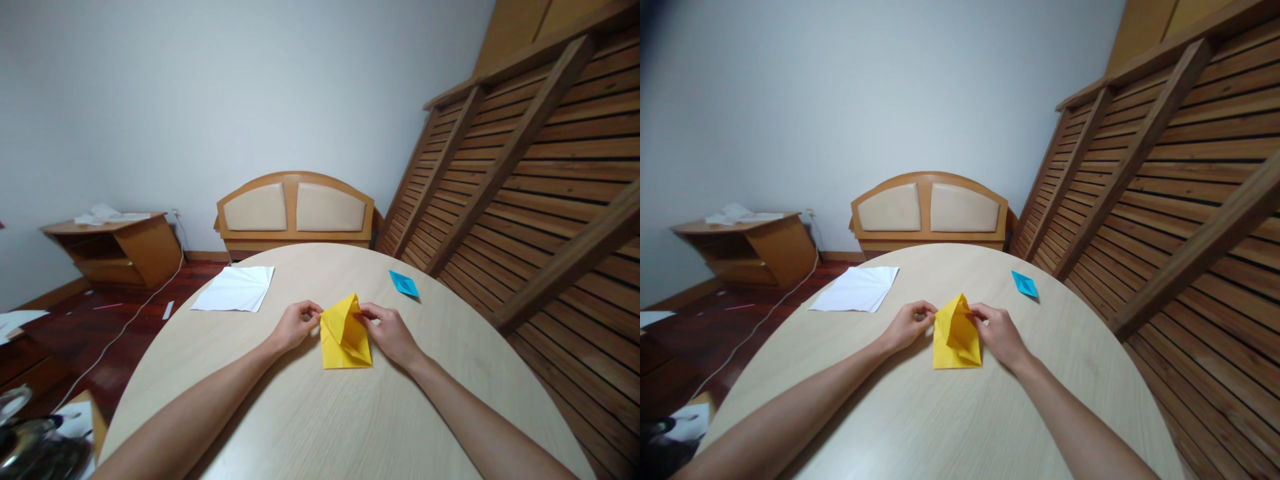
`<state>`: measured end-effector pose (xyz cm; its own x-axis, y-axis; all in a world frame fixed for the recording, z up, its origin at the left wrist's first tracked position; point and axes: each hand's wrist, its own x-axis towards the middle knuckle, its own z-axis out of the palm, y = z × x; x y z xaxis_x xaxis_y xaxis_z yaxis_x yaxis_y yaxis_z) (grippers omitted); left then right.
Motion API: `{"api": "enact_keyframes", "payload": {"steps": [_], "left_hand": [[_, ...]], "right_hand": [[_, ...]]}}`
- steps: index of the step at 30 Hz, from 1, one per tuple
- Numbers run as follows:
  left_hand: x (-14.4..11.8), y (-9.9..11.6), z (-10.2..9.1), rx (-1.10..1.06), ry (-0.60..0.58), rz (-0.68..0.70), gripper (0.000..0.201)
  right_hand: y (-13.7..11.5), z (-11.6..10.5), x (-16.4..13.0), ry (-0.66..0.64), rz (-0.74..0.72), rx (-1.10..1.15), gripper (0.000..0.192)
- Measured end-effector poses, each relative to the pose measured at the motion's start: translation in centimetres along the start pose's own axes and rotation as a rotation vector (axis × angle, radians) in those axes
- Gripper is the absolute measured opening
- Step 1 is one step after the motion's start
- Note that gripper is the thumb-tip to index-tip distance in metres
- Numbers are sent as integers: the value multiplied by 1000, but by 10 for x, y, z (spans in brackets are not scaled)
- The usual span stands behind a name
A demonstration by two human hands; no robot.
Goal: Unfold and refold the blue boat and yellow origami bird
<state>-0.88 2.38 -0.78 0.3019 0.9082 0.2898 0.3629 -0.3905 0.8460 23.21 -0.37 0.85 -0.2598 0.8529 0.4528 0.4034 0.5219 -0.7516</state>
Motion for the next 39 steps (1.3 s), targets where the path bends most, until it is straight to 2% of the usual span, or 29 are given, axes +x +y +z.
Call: {"api": "enact_keyframes", "payload": {"steps": [8,12,16,25,28,31,33,35,39], "left_hand": [[0,1,3,-49,8,13,21],[-1,3,3,-109,22,-27,31],[-2,7,3,-150,-12,-51,38],[-2,8,2,-222,26,-38,34],[0,6,1,-245,67,-40,35],[0,5,1,-255,91,-34,35],[0,6,1,-255,98,-27,35],[0,7,1,-248,97,-21,33],[-3,9,3,-232,39,-10,31]], "right_hand": [[0,-5,-1,36,-17,-15,28],[2,-2,-2,43,-45,2,26],[4,-3,-1,35,-121,-34,28],[3,-5,-1,13,-175,-115,38],[0,-4,0,36,-114,-60,37],[0,2,0,71,25,71,33],[1,9,-1,76,132,198,41],[2,15,-1,35,207,326,49],[1,22,-2,-27,265,419,45]]}}
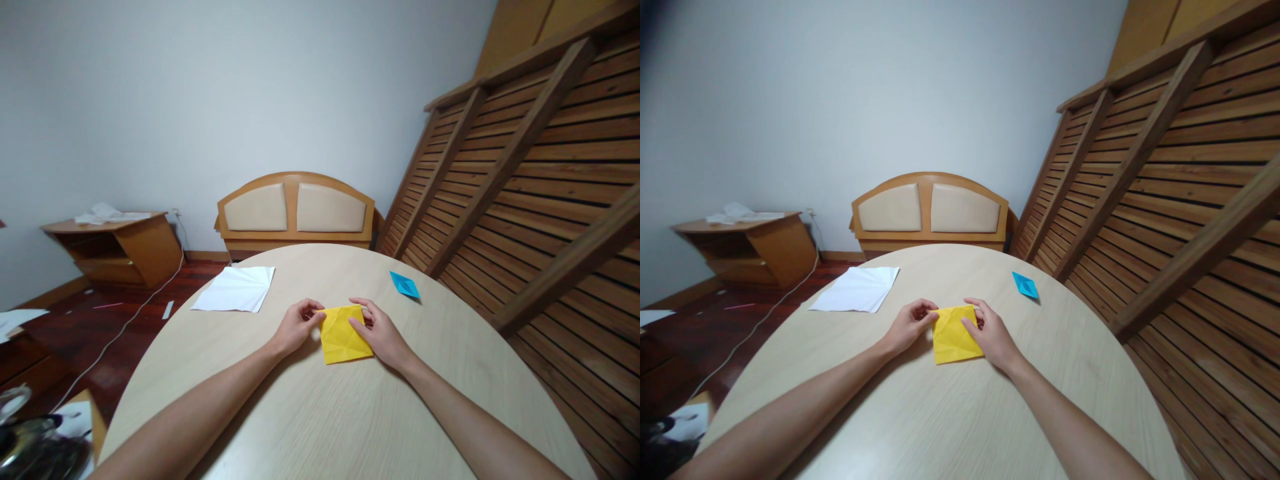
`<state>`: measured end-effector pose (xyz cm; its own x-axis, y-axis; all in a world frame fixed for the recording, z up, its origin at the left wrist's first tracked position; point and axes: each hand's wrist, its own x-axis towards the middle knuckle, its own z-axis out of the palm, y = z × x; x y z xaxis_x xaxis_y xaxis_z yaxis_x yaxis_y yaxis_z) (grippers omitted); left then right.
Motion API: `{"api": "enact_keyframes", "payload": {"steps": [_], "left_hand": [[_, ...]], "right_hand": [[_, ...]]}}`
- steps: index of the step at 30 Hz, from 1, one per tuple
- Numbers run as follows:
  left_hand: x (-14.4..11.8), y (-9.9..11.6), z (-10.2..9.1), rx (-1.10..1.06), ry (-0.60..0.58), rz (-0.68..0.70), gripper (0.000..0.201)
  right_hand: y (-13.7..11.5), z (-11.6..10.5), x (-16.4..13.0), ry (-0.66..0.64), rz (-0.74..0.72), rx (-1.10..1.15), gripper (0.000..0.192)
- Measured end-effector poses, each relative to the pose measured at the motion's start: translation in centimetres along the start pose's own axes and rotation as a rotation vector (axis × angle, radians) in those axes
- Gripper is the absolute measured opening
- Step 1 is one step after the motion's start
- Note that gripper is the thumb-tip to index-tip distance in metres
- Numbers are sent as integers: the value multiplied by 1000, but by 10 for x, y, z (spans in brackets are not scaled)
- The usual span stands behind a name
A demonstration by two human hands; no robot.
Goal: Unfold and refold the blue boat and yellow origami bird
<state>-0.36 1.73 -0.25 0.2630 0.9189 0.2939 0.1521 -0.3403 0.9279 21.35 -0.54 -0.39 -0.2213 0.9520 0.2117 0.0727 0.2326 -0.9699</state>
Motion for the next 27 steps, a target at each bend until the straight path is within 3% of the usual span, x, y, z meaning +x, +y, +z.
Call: {"api": "enact_keyframes", "payload": {"steps": [8,16,23,27], "left_hand": [[-7,4,7,156,-124,6,26],[-13,11,11,259,-234,49,27],[-9,2,8,377,-160,42,30],[-5,-3,5,407,-56,45,32]], "right_hand": [[-4,5,-4,-50,4,-78,27],[-8,9,-4,-28,-27,-204,30],[-4,3,1,6,52,-6,38],[-3,2,0,-40,95,37,42]]}}
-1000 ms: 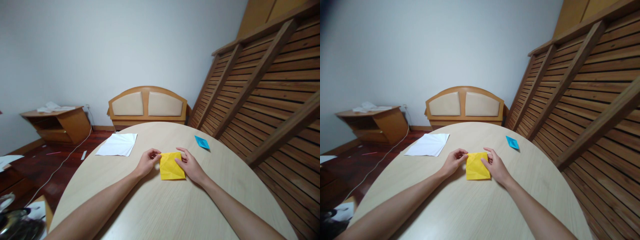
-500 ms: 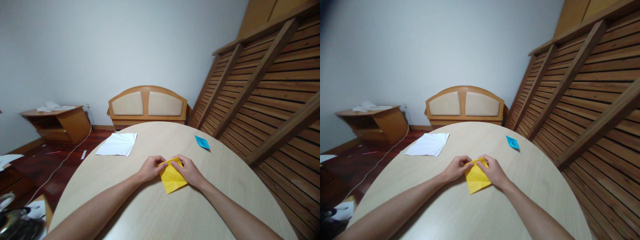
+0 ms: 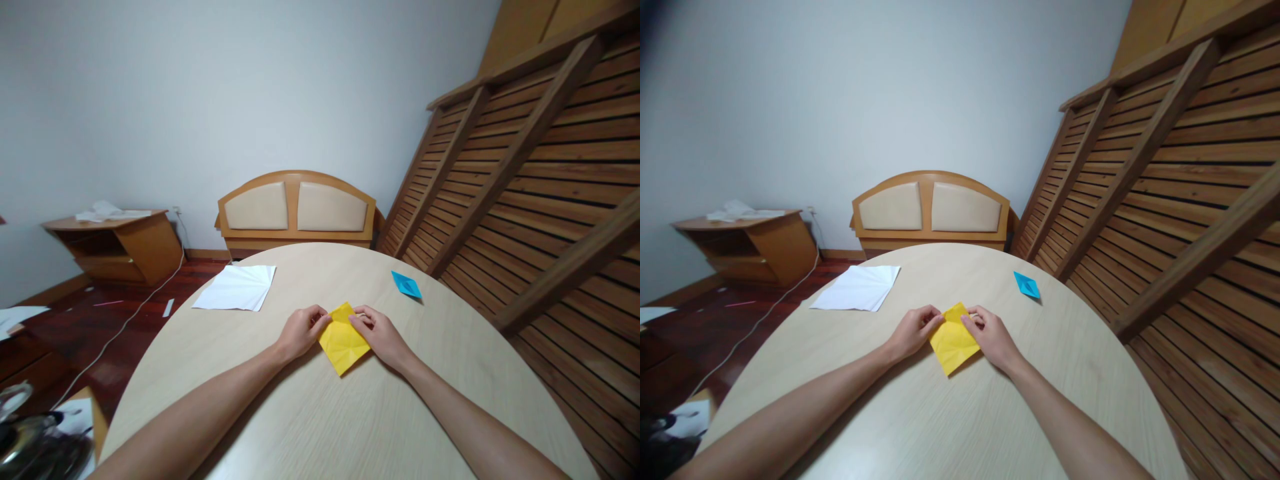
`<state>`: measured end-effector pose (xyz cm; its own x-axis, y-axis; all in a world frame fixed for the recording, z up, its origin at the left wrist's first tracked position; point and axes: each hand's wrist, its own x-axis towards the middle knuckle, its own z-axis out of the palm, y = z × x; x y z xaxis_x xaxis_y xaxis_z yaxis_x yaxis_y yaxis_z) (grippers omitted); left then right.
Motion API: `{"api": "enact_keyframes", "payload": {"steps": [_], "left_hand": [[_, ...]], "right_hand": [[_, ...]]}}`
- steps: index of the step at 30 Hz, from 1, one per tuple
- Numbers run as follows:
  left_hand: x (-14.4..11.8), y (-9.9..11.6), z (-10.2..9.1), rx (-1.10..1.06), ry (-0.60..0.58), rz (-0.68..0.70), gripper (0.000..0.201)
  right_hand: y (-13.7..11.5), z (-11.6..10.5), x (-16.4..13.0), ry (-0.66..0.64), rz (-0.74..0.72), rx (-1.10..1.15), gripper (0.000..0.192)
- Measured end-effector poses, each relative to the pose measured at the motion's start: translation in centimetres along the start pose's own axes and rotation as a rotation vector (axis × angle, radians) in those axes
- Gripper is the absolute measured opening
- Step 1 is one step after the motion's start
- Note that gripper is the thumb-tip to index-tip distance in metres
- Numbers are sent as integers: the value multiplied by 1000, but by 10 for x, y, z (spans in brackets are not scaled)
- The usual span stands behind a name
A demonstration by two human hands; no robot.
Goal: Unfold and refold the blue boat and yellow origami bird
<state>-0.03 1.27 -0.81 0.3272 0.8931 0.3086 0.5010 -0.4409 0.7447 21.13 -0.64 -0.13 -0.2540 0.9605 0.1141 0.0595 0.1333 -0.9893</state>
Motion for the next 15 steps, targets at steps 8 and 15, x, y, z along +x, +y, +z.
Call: {"api": "enact_keyframes", "payload": {"steps": [8,15], "left_hand": [[4,-4,0,88,122,-31,30],[8,-7,-2,62,191,-71,26]], "right_hand": [[7,0,8,-8,-71,-149,37],[-1,-11,24,0,-129,-376,34]]}}
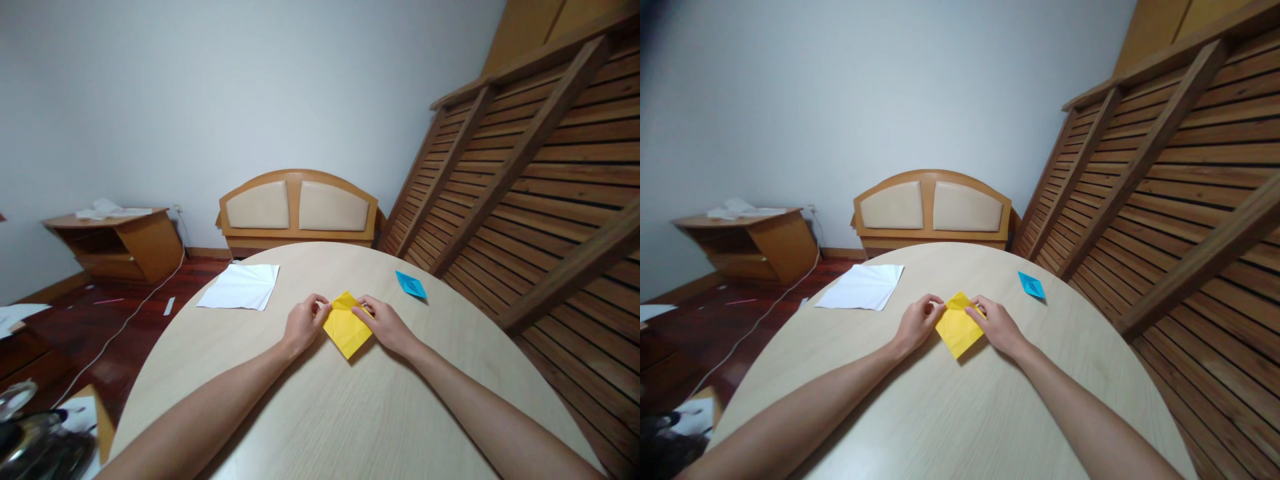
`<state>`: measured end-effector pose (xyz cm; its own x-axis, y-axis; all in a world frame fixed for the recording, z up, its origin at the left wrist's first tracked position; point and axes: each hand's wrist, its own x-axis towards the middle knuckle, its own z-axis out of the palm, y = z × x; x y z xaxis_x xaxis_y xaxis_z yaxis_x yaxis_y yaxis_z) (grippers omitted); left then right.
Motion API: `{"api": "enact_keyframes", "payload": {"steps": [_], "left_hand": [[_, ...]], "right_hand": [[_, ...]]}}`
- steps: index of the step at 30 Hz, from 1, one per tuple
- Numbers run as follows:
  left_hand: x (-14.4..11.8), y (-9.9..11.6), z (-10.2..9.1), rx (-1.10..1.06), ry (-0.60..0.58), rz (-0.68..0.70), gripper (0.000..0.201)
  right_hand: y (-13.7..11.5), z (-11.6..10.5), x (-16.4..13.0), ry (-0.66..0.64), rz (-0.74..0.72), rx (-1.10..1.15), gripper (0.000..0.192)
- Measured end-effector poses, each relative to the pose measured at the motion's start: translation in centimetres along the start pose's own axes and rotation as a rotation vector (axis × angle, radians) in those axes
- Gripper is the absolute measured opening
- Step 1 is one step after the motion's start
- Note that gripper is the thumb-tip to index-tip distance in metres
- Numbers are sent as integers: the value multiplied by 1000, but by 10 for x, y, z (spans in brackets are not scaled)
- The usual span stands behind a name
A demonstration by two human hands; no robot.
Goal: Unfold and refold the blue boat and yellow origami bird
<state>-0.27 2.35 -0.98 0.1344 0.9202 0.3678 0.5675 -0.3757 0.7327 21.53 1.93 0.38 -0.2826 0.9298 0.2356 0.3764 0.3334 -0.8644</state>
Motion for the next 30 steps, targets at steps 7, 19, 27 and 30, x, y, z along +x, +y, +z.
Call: {"api": "enact_keyframes", "payload": {"steps": [7,19,27,30], "left_hand": [[5,-6,-6,33,67,-44,21],[-24,14,2,224,-309,405,51],[-27,15,-1,263,-431,369,55],[-27,17,-5,296,-493,389,57]], "right_hand": [[10,14,4,61,31,109,39],[16,9,-8,115,30,-215,38],[6,13,-14,-24,-234,-594,39],[11,14,-15,-151,-130,-675,48]]}}
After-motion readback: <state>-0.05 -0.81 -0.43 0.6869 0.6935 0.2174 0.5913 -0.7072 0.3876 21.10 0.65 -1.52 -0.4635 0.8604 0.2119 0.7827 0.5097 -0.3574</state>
